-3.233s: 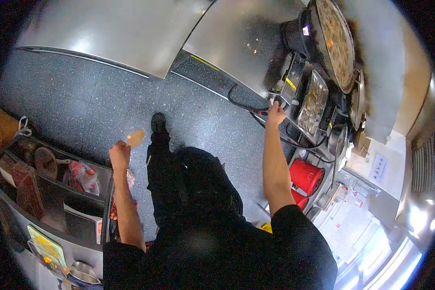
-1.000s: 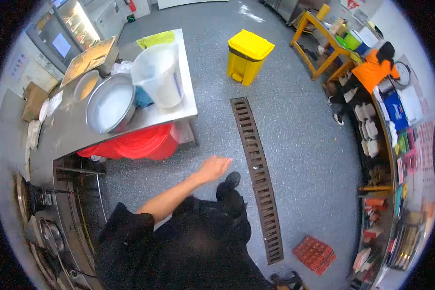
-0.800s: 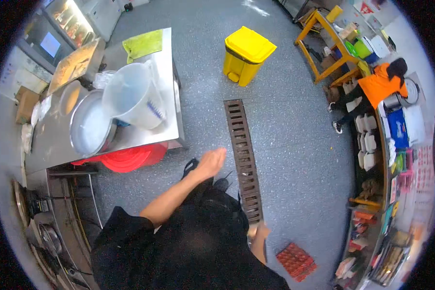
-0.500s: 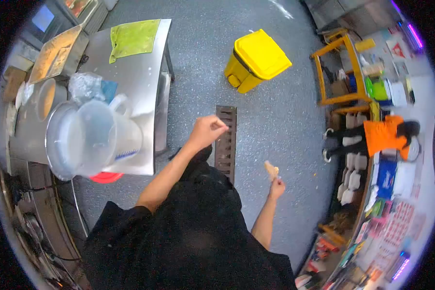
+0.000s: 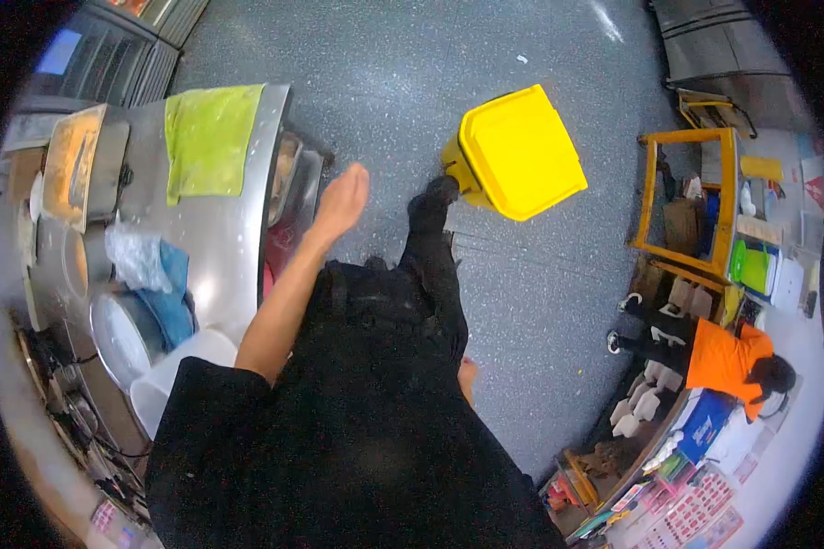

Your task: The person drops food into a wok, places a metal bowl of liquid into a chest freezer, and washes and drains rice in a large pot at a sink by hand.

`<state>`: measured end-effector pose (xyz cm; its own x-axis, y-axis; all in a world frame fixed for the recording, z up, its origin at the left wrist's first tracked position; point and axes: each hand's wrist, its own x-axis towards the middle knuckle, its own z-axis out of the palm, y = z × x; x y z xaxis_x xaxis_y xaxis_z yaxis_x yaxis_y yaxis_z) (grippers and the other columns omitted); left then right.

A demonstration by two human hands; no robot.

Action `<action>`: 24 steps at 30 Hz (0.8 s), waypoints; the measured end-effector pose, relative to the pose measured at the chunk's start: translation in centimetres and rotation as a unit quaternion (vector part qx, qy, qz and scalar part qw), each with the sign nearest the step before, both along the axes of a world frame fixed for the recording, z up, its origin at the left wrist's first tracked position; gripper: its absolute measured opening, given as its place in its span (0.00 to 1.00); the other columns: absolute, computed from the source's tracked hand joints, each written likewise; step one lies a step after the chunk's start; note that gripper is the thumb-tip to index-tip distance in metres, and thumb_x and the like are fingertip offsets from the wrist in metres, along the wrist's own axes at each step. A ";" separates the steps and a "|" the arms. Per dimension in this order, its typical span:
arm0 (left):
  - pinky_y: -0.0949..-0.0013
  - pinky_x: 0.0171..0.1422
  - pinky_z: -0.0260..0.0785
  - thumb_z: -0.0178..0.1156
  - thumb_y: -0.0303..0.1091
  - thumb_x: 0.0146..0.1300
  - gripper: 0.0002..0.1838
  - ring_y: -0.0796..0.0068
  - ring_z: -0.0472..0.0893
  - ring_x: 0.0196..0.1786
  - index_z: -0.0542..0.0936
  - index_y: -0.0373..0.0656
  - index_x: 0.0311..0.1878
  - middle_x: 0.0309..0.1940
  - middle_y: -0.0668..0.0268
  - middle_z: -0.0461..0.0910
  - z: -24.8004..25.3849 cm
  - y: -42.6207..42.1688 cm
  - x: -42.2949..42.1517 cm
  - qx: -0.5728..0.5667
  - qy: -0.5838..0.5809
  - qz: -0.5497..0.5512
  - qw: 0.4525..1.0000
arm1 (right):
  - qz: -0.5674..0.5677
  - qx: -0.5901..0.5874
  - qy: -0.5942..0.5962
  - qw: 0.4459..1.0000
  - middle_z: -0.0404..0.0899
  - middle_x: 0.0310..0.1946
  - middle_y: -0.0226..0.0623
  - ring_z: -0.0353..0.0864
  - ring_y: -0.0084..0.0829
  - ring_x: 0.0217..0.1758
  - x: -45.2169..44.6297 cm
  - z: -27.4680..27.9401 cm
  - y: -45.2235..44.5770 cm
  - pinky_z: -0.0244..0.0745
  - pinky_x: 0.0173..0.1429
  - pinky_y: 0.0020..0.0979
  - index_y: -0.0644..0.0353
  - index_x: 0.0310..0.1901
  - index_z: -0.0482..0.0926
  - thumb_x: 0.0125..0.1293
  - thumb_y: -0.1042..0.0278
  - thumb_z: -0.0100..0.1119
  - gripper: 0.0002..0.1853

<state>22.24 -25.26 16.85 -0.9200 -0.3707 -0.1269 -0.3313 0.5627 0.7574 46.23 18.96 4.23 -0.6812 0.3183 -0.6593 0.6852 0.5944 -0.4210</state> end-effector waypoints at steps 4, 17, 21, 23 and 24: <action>0.54 0.44 0.70 0.53 0.36 0.63 0.10 0.49 0.79 0.39 0.77 0.39 0.40 0.34 0.50 0.79 -1.0 -3.5 -2.9 -0.022 -0.054 -0.097 0.994 | 0.045 -0.057 -0.110 0.991 0.80 0.20 0.44 0.80 0.34 0.22 -10.7 -2.2 0.9 0.71 0.27 0.37 0.66 0.23 0.80 0.55 0.58 0.57 0.17; 0.63 0.40 0.72 0.58 0.33 0.61 0.11 0.63 0.80 0.33 0.77 0.40 0.45 0.30 0.57 0.80 -1.4 -14.4 -24.6 0.083 -0.122 -0.065 0.987 | 0.232 0.175 0.058 0.955 0.81 0.34 0.58 0.82 0.51 0.38 -49.9 3.0 -9.6 0.75 0.42 0.45 0.66 0.37 0.82 0.57 0.54 0.59 0.19; 0.62 0.41 0.72 0.59 0.33 0.60 0.12 0.62 0.80 0.33 0.77 0.41 0.46 0.31 0.57 0.80 -2.9 -23.8 -31.5 0.109 -0.072 -0.023 0.991 | 0.243 0.114 0.242 0.932 0.82 0.38 0.49 0.83 0.42 0.39 -59.5 -0.5 -16.4 0.75 0.43 0.39 0.68 0.46 0.78 0.62 0.62 0.58 0.17; 0.60 0.43 0.73 0.58 0.35 0.61 0.13 0.59 0.81 0.36 0.77 0.41 0.47 0.33 0.57 0.81 -3.3 -28.7 -32.9 0.101 -0.029 0.038 0.994 | 0.328 0.077 0.124 0.933 0.83 0.39 0.46 0.82 0.37 0.42 -64.4 -3.0 -18.7 0.75 0.45 0.36 0.69 0.47 0.78 0.64 0.63 0.56 0.17; 0.59 0.44 0.73 0.58 0.36 0.61 0.13 0.58 0.81 0.38 0.77 0.42 0.47 0.34 0.57 0.81 -3.2 -31.6 -33.1 0.082 -0.006 0.089 0.993 | 0.387 0.049 0.068 0.918 0.83 0.40 0.44 0.82 0.34 0.44 -68.2 -3.8 -22.3 0.75 0.46 0.34 0.70 0.48 0.78 0.65 0.64 0.56 0.17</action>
<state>-10.85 -56.86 13.66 -0.8403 -0.5000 -0.2097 -0.4238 0.3645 0.8292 -22.00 -3.36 0.41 -0.8019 -0.2426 -0.5459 -0.0128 0.9206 -0.3903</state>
